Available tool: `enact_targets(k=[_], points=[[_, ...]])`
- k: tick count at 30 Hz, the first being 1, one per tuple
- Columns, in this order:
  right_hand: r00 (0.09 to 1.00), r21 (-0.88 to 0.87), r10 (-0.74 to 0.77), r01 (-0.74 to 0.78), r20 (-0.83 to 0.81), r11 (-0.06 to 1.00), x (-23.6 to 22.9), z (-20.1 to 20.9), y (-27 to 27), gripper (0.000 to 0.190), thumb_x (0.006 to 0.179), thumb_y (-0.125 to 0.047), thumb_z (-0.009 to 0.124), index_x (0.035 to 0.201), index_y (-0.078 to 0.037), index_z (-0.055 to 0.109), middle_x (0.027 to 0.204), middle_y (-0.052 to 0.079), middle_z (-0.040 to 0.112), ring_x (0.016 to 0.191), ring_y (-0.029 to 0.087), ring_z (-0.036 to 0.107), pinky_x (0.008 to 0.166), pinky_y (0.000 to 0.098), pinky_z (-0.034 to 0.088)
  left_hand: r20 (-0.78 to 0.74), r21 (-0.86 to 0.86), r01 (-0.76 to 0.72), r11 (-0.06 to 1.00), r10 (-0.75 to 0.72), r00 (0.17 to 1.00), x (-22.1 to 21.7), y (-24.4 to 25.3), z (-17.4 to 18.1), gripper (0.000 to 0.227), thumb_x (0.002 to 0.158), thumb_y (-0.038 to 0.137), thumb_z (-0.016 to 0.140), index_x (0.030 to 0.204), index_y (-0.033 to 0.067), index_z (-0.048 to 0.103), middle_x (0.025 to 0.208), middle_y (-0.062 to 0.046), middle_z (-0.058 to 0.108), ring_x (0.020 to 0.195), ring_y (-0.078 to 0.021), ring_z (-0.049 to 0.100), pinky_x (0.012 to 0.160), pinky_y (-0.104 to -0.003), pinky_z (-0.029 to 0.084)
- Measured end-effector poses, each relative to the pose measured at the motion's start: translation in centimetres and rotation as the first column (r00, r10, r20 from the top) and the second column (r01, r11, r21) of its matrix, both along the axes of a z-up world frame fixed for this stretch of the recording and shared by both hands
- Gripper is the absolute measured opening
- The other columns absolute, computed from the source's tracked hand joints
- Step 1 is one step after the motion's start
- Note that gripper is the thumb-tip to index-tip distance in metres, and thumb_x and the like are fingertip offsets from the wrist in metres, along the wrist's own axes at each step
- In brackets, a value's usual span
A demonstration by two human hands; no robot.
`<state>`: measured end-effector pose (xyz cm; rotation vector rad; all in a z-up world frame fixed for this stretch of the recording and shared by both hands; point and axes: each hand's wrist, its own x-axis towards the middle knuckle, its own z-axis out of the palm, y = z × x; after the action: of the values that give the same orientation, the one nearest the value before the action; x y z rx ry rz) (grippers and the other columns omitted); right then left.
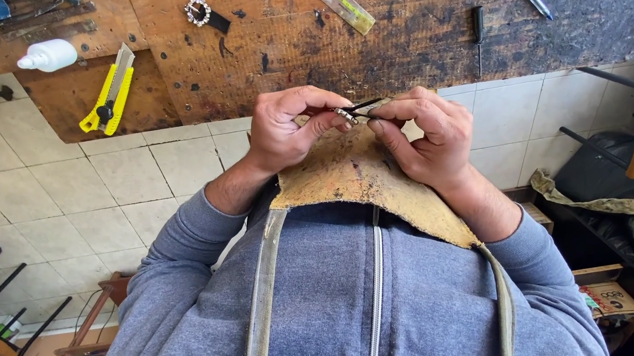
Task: The person holds a small metal buckle and applies a dark adhesive to it using a small brush. They dip the brush into a can of glue and carefully coat the buckle's surface.
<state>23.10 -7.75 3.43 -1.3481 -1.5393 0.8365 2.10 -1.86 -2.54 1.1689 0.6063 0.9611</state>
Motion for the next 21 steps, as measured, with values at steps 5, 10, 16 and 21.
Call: enact_targets(k=[5,10,16,21], points=[[0.995,-0.043,-0.085,0.087,0.055,0.995,1.3,-1.2,-0.7,0.006,0.098,-0.003,0.078,0.104,-0.001,0.078,0.081,0.010,0.071,0.060,0.025,0.068,0.058,0.0349,0.056,0.069,-0.082,-0.026,0.996,0.031,0.997,0.3,-0.2,-0.3,0.014,0.093,0.000,0.077,0.104,-0.0088,0.073,0.079,-0.018,0.075,0.070,-0.0230,0.077,0.066,-0.034,0.065],[0.890,-0.100,-0.128,0.190,0.437,0.977,6.1,-3.0,-0.2,0.013,0.107,0.007,0.069,0.117,0.002,0.061,0.103,0.016,0.066,0.068,0.019,0.058,0.058,0.0311,0.050,-0.015,-0.111,-0.009,0.994,0.008,1.000,-1.1,0.0,-0.6,0.019,0.098,0.006,0.074,0.112,-0.0048,0.069,0.088,-0.019,0.076,0.080,-0.0235,0.079,0.068,-0.025,0.066],[0.488,-0.299,0.019,0.505,0.873,0.810,9.7,-8.0,0.5,0.039,0.103,-0.026,0.076,0.133,-0.010,0.057,0.113,0.010,0.056,0.079,0.031,0.065,0.050,0.0474,0.051,-0.005,-0.106,-0.001,0.994,0.001,1.000,-1.1,0.8,-0.4,0.018,0.097,0.009,0.073,0.106,-0.0057,0.068,0.088,-0.020,0.074,0.074,-0.0259,0.077,0.068,-0.029,0.067],[0.692,-0.231,-0.042,0.296,0.720,0.927,10.2,-4.7,-0.6,0.038,0.111,-0.014,0.062,0.147,-0.007,0.053,0.113,0.015,0.057,0.080,0.041,0.059,0.051,0.0516,0.047,-0.045,0.058,0.031,0.998,-0.029,0.999,-0.4,1.6,0.5,0.014,0.097,0.005,0.074,0.105,-0.0045,0.068,0.092,-0.020,0.074,0.074,-0.0250,0.078,0.063,-0.027,0.066]])
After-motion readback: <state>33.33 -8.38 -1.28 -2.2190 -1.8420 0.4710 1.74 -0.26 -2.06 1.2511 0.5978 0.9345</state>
